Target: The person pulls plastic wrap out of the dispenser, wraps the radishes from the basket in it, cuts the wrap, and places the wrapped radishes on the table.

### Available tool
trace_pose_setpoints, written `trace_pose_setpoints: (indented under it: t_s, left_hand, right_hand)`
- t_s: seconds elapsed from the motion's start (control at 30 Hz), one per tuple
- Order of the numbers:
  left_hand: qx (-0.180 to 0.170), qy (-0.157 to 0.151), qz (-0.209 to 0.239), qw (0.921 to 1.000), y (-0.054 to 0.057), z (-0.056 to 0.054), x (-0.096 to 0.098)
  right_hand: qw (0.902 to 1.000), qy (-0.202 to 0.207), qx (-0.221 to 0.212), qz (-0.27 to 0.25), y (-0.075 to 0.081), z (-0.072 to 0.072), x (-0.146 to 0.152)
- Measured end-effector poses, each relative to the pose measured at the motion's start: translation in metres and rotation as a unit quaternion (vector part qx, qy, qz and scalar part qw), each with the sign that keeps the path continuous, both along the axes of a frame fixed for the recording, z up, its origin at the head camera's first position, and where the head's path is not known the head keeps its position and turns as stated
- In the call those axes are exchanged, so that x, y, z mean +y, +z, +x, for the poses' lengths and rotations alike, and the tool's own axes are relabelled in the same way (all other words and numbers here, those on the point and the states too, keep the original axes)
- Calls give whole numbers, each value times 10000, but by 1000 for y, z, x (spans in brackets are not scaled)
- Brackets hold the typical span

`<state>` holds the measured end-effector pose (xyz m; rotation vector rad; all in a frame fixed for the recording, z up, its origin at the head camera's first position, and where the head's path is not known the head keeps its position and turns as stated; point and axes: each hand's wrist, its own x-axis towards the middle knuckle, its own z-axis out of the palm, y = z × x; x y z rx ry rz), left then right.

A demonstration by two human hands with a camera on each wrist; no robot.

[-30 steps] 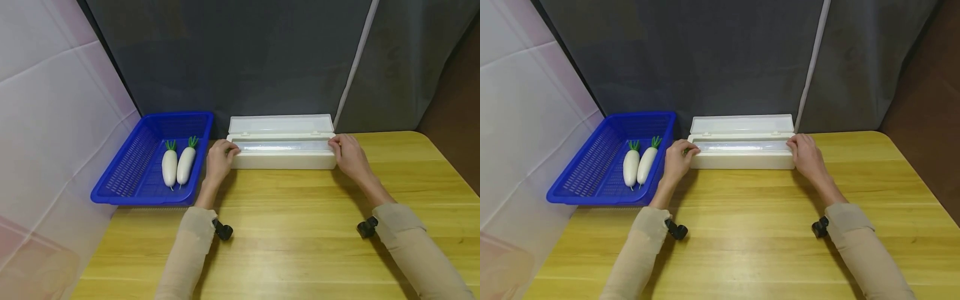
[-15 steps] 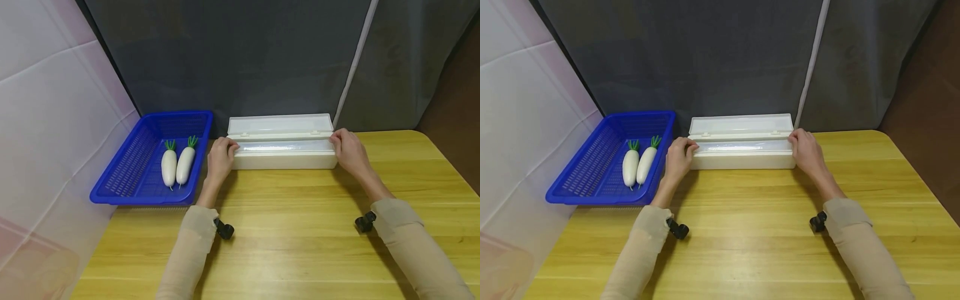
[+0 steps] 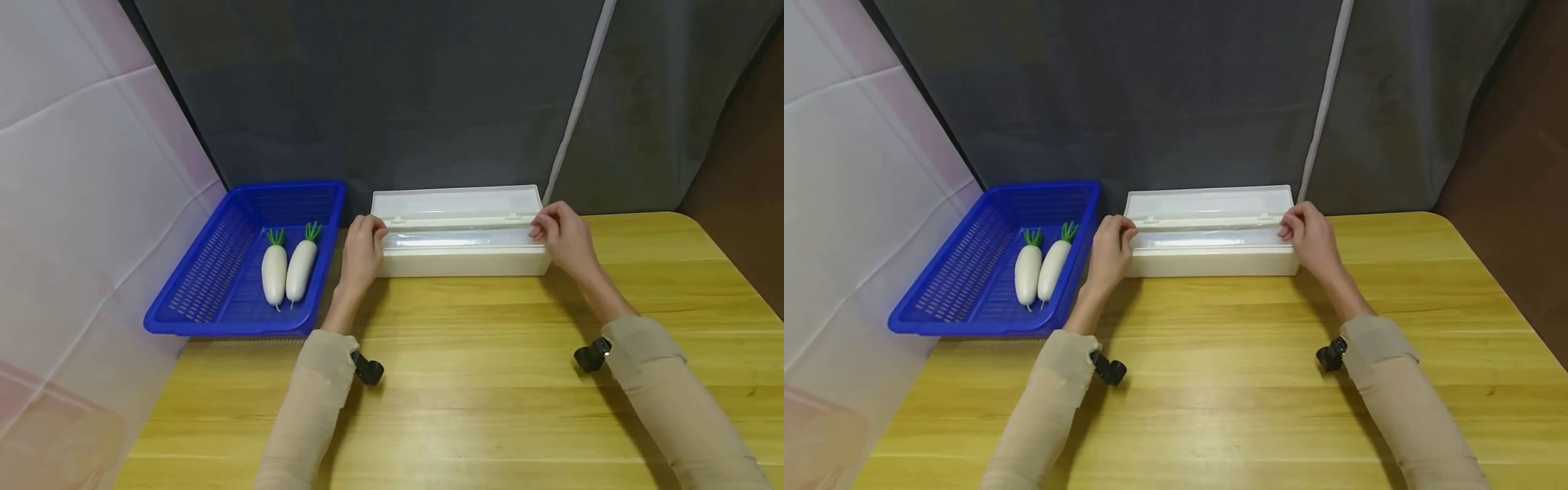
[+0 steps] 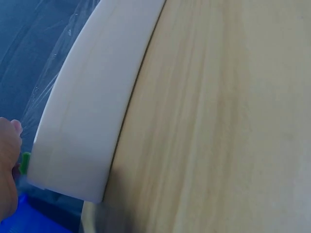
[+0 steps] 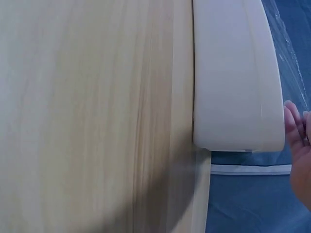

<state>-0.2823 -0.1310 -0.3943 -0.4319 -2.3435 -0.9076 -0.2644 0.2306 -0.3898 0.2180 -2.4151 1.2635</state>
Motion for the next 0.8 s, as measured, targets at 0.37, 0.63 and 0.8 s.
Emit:
trace_pose_setpoints:
  t_s: [0.37,0.63,0.8]
  left_hand:
    - [-366,211,70,9991,6,-5,0]
    - [-255,320,182,9990,13,-7,3]
    - [-280,381,183,9987,18,-9,4]
  right_hand:
    - [9998,33,-181,-11,3,-4,-1]
    - [9991,-362,120,-157,9,-11,-7]
    - [9983,-459,223,-289,14,-15,-8]
